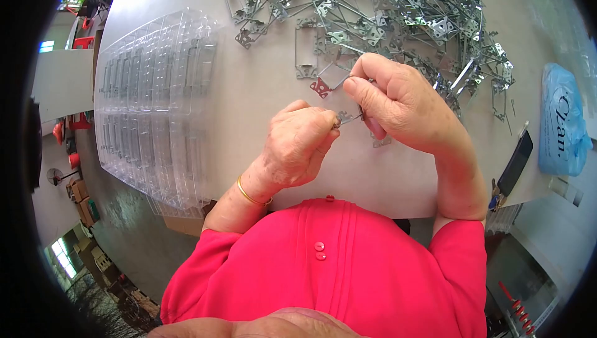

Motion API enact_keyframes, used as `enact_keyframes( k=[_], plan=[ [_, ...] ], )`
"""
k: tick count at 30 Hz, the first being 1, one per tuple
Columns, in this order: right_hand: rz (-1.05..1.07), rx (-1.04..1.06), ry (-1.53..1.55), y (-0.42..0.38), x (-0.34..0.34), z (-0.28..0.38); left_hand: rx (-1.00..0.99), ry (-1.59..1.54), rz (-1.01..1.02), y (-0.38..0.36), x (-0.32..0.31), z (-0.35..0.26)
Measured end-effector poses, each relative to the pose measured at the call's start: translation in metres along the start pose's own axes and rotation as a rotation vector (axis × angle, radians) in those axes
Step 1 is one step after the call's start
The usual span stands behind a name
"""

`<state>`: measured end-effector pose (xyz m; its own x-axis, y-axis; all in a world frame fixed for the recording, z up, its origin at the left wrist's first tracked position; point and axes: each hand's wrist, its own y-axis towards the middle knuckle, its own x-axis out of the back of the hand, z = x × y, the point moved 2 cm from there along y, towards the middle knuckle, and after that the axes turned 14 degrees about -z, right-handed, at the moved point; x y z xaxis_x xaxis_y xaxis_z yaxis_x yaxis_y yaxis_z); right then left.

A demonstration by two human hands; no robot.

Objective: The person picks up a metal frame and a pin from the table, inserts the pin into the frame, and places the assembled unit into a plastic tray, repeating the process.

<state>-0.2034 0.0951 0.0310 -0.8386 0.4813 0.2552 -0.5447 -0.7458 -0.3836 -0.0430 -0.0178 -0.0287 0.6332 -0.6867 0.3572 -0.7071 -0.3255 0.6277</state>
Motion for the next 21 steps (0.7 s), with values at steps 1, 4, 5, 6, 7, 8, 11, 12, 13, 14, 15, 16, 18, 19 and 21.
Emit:
enact_keyframes(
  k=[1,4,5,6,7,8,11,12,13,14,15,16,18,19,21],
  plan=[
    [-0.038,0.049,-0.016,0.000,-0.001,-0.003,0.000,0.000,0.000,0.000,0.000,0.000],
    [-0.095,0.107,-0.043,-0.005,-0.003,-0.001,0.066,-0.079,0.020,0.002,0.005,0.003],
    [-0.116,0.113,-0.056,-0.006,-0.004,0.001,0.031,-0.104,0.048,0.003,0.006,0.003],
    [-0.117,0.112,-0.056,-0.005,-0.003,-0.001,-0.004,-0.129,0.077,0.003,0.006,0.001],
    [-0.210,0.154,-0.110,-0.002,0.000,-0.004,-0.004,-0.131,0.078,0.004,0.004,-0.002],
    [-0.305,0.193,-0.166,0.001,0.004,-0.005,-0.032,-0.153,0.144,0.003,0.000,-0.009],
    [-0.337,0.139,0.017,0.010,0.016,-0.010,0.012,-0.208,0.141,-0.003,-0.005,-0.004],
    [-0.331,0.141,0.020,0.010,0.013,-0.008,0.082,-0.238,0.077,-0.001,-0.003,-0.001],
    [-0.346,0.139,0.116,0.006,0.009,-0.006,0.455,-0.337,0.081,-0.003,0.004,-0.002],
    [-0.362,0.135,0.210,0.003,0.007,-0.004,0.721,-0.475,0.032,-0.003,0.007,0.000],
    [-0.321,0.115,0.214,0.001,0.007,-0.003,0.830,-0.590,-0.059,-0.003,0.006,0.003],
    [-0.321,0.117,0.212,0.000,0.006,-0.002,0.937,-0.706,-0.152,-0.002,0.005,0.006],
    [-0.248,0.120,0.140,-0.002,0.000,-0.001,0.969,-0.730,-0.156,0.002,0.008,0.006],
    [-0.248,0.119,0.141,-0.003,-0.003,-0.002,1.004,-0.753,-0.158,0.002,0.009,0.006],
    [-0.227,0.233,0.096,-0.007,-0.010,-0.002,1.003,-0.738,-0.168,0.001,0.008,0.007]
  ],
)
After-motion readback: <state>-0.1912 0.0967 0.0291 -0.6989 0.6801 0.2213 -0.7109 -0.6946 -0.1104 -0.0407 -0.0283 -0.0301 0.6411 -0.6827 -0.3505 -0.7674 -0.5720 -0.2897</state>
